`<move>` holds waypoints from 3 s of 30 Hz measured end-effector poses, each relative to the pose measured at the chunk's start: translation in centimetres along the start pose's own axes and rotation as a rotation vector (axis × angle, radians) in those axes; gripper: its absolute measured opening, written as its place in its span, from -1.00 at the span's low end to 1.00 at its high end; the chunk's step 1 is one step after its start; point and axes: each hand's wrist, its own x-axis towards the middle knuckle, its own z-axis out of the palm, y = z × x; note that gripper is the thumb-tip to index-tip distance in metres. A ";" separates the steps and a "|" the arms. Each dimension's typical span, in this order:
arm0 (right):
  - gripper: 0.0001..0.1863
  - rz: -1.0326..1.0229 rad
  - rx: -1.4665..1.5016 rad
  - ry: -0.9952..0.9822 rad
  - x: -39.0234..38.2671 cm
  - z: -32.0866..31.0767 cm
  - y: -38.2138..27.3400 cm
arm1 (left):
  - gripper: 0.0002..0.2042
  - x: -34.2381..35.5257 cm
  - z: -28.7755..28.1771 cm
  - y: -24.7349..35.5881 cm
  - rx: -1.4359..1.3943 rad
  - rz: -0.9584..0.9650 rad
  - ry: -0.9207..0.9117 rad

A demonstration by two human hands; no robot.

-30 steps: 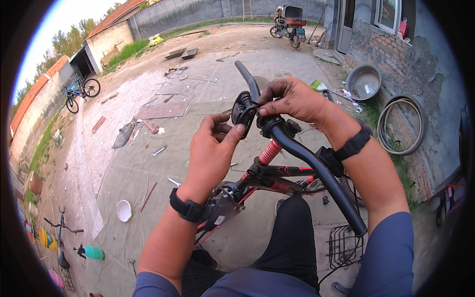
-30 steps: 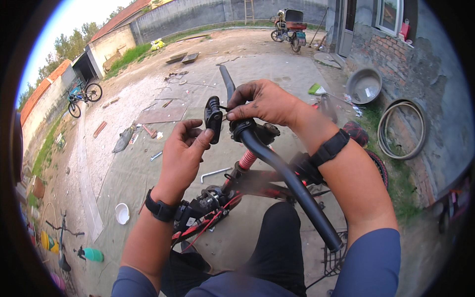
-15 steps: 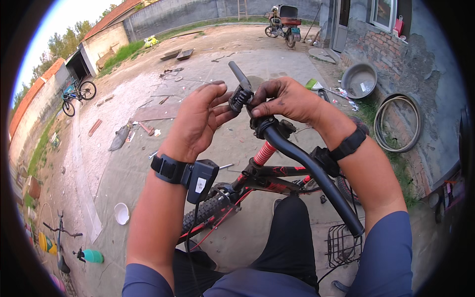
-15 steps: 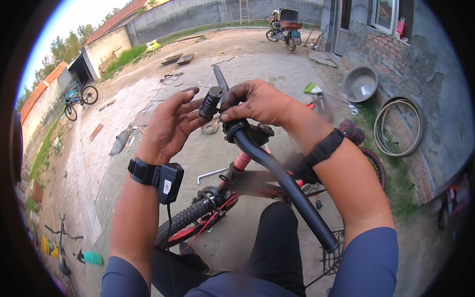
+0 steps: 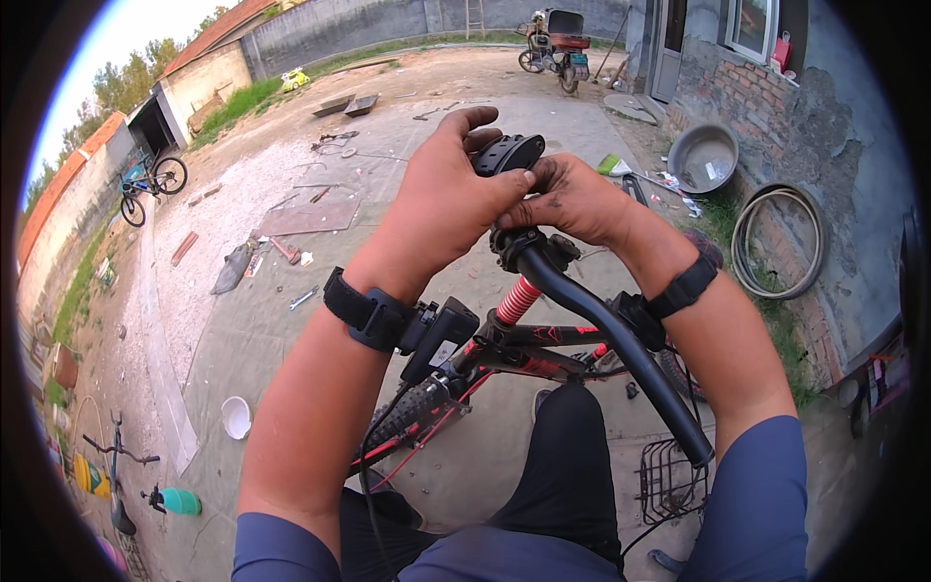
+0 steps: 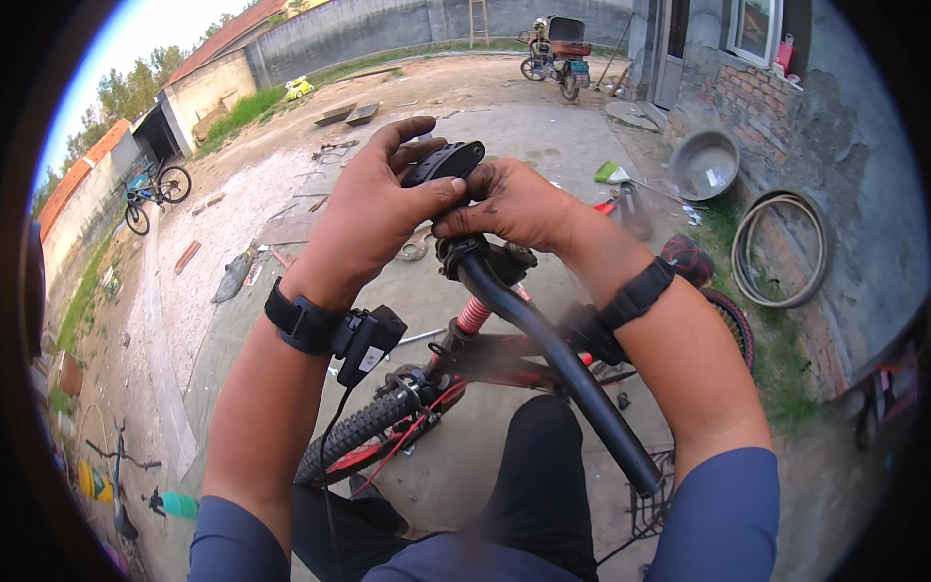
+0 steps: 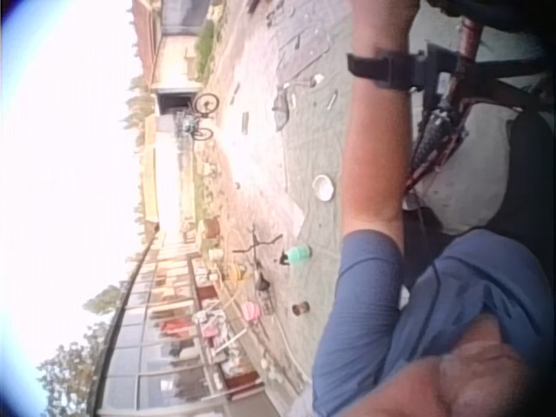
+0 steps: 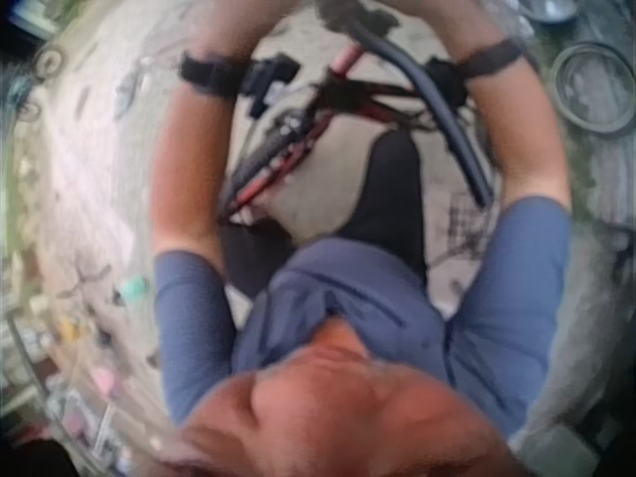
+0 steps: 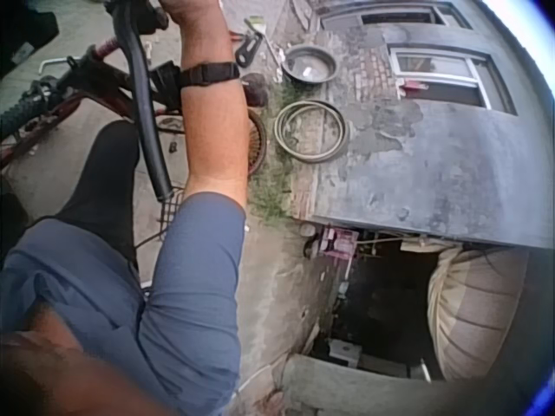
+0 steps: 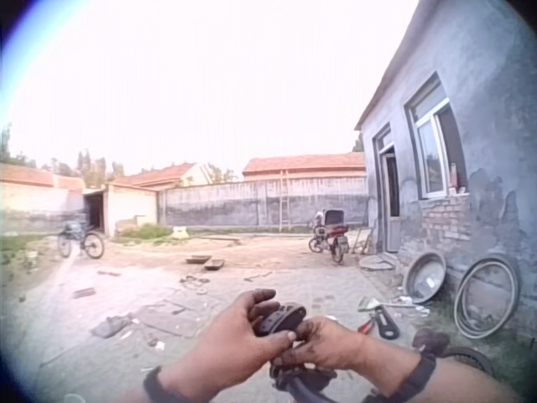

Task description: The person adjusts and secures the brake lever and shifter on the bicycle handlebar using an Allen key. They tighten the clamp bolts and test the lever movement to ensure proper function.

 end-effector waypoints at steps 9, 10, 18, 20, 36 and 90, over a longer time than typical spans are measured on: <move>-0.58 -0.150 -0.013 0.055 0.0 -0.1 1.1 | -0.39 -1.7 1.4 1.9 0.180 0.202 -0.018; -0.58 -0.148 0.074 0.031 -0.1 -0.3 1.3 | -0.41 -2.2 1.6 2.1 0.230 0.218 -0.033; -0.74 -0.063 0.041 -0.022 0.3 -0.3 0.8 | -0.45 -6.7 1.3 -1.5 0.456 0.487 0.300; -0.73 -0.049 0.073 -0.010 0.3 0.0 0.5 | -0.45 -8.1 0.6 -2.0 0.433 0.290 0.332; -0.75 -0.046 0.058 0.012 0.3 -0.1 0.8 | -0.53 -8.1 -1.6 -2.3 -0.459 -0.476 0.114; -0.65 -0.172 0.055 -0.017 -0.5 -0.2 1.3 | -0.45 -4.9 0.9 2.0 0.479 0.595 -0.167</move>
